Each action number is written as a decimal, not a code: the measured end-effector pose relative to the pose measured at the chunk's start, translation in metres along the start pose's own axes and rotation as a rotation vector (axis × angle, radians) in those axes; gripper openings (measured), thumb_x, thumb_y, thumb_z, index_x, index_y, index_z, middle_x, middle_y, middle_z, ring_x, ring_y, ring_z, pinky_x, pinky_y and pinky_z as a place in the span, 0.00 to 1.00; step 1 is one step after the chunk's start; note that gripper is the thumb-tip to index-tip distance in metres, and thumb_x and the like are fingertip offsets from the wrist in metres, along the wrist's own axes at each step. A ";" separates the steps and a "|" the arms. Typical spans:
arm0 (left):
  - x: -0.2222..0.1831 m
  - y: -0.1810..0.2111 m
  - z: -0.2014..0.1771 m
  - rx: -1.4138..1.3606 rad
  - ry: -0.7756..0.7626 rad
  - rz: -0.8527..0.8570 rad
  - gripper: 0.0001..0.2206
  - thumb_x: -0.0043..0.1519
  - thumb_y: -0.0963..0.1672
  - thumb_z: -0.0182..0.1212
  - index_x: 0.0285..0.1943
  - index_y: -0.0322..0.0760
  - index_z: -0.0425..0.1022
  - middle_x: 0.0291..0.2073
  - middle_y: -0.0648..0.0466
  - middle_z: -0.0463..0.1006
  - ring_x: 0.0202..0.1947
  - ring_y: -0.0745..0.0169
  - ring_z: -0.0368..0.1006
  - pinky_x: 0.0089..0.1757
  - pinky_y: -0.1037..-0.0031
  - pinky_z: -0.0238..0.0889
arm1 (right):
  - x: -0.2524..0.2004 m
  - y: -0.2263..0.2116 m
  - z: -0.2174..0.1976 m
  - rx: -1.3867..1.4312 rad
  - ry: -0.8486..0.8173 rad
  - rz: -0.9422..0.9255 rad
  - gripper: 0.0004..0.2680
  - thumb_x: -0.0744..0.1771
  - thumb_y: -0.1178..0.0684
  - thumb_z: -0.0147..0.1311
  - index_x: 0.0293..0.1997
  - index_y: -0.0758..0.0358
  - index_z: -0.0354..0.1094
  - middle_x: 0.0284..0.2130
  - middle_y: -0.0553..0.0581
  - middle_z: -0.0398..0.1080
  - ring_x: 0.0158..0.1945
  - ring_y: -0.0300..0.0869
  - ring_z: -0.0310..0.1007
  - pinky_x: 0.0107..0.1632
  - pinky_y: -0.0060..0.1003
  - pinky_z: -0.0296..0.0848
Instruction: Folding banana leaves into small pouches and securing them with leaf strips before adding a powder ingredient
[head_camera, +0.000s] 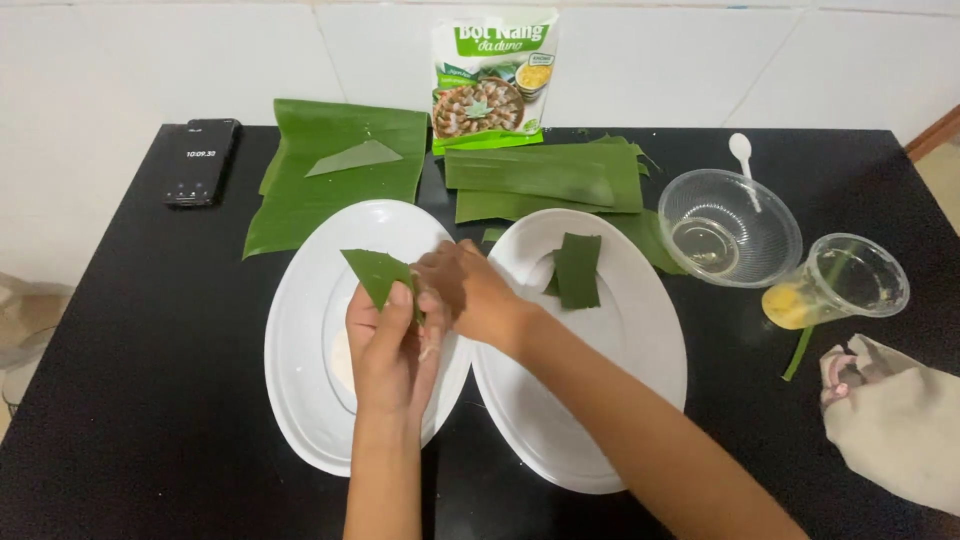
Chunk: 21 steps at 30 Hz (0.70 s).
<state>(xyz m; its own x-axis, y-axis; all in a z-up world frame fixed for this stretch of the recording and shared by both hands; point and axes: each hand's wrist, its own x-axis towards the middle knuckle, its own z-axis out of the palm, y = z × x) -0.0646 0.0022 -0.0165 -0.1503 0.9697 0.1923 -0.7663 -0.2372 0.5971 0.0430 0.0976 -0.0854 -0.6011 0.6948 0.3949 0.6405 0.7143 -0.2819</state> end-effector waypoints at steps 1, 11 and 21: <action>0.001 0.000 0.000 0.001 0.001 0.000 0.05 0.62 0.41 0.61 0.40 0.34 0.70 0.26 0.49 0.75 0.25 0.68 0.70 0.25 0.83 0.62 | 0.004 -0.004 0.000 0.001 0.000 0.000 0.03 0.61 0.50 0.57 0.29 0.53 0.68 0.28 0.49 0.72 0.42 0.48 0.72 0.51 0.42 0.64; -0.001 0.039 -0.029 -0.275 -0.310 0.106 0.06 0.66 0.44 0.61 0.50 0.43 0.74 0.34 0.62 0.76 0.26 0.77 0.63 0.31 0.82 0.53 | -0.023 -0.055 -0.063 0.102 -0.005 0.026 0.12 0.68 0.63 0.51 0.58 0.63 0.69 0.50 0.59 0.69 0.44 0.45 0.73 0.46 0.38 0.75; 0.010 0.053 -0.040 -0.438 -0.440 0.140 0.08 0.74 0.44 0.56 0.57 0.43 0.79 0.42 0.64 0.83 0.24 0.85 0.65 0.30 0.89 0.57 | -0.050 -0.052 -0.031 -0.264 0.114 -0.243 0.10 0.61 0.66 0.61 0.44 0.64 0.71 0.36 0.52 0.71 0.37 0.43 0.69 0.23 0.38 0.70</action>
<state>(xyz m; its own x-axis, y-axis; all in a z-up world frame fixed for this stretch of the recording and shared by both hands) -0.1314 0.0013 -0.0144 -0.0685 0.7949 0.6028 -0.9565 -0.2241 0.1870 0.0552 0.0230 -0.0634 -0.7030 0.4835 0.5215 0.5961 0.8006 0.0613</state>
